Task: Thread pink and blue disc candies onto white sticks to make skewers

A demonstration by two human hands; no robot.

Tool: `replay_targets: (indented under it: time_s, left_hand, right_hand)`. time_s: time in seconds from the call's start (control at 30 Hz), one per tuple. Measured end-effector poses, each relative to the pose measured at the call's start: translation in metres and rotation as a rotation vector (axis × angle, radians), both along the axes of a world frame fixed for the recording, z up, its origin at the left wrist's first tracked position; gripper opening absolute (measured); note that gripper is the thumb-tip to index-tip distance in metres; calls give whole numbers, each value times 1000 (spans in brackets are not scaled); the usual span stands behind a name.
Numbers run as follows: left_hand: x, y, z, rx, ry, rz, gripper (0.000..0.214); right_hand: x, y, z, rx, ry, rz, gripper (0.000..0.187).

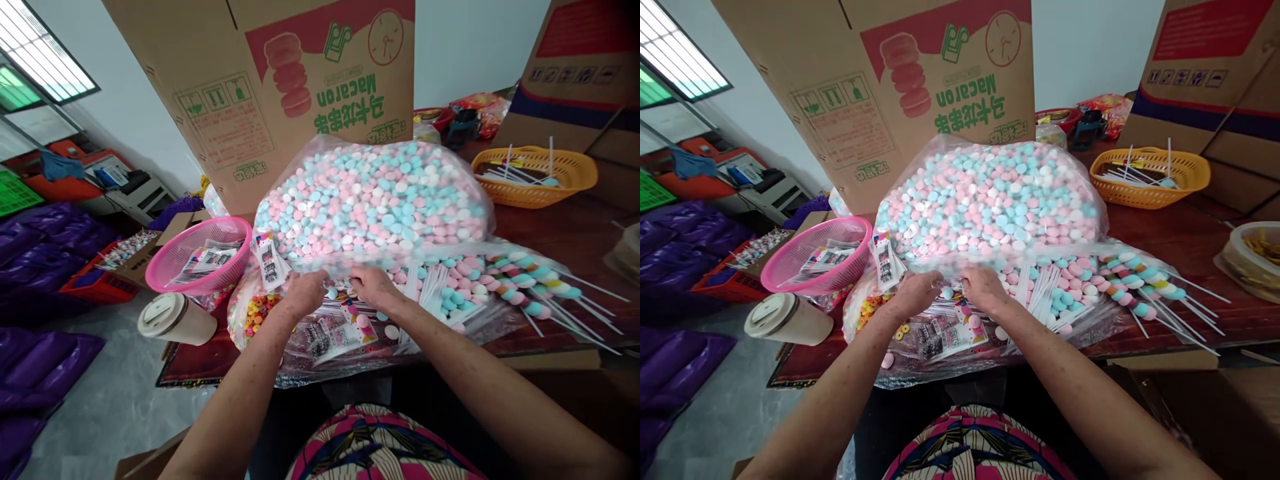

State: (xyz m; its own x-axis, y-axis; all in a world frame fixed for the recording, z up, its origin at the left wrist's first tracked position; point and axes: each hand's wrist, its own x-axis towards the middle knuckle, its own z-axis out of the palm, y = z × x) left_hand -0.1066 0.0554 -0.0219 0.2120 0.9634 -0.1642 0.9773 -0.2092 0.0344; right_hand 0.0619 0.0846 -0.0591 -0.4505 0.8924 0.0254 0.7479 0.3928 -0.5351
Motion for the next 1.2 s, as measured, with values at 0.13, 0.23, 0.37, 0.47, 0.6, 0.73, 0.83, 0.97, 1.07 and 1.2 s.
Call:
replay_targets:
  time_s: [0.13,0.23,0.37,0.47,0.6,0.73,0.83,0.97,1.07,1.2]
  left_hand:
    - [16,-9,2,174,-73,-7,59]
    - [28,-17,-1,139,-281,-61,25]
    - [30,-27,-11,-127,-792,-33,17]
    - [24,-33,-12,-301,-960,-80,24]
    - [23,-42,-17,-172,-865,-17,24]
    - [35,-52,-32,-35,-954,159,27]
    - [47,-57,-36,-47,-951,85,30]
    - [51,-60,-31,140,-755,-97,29]
    - [45,-61,-32,248,-801,-140,23]
    - [36,-64,-38,342,-872,-229,18]
  right_hand:
    - [15,0,7,-77,91,-13,21]
    - [30,-9,16,-129,172,24,22]
    - [44,-29,20,-177,389,75,23]
    - [44,-44,13,-176,540,113,17]
    - [37,-57,0,-56,550,-9,25]
    - [31,-67,-12,15,493,-102,31]
    - [35,-71,-18,52,424,-174,38]
    - [88,-69,-15,124,290,-393,49]
    - [167,-71,-11,223,148,-598,44]
    - [253,-80,-27,320,-109,-730,29]
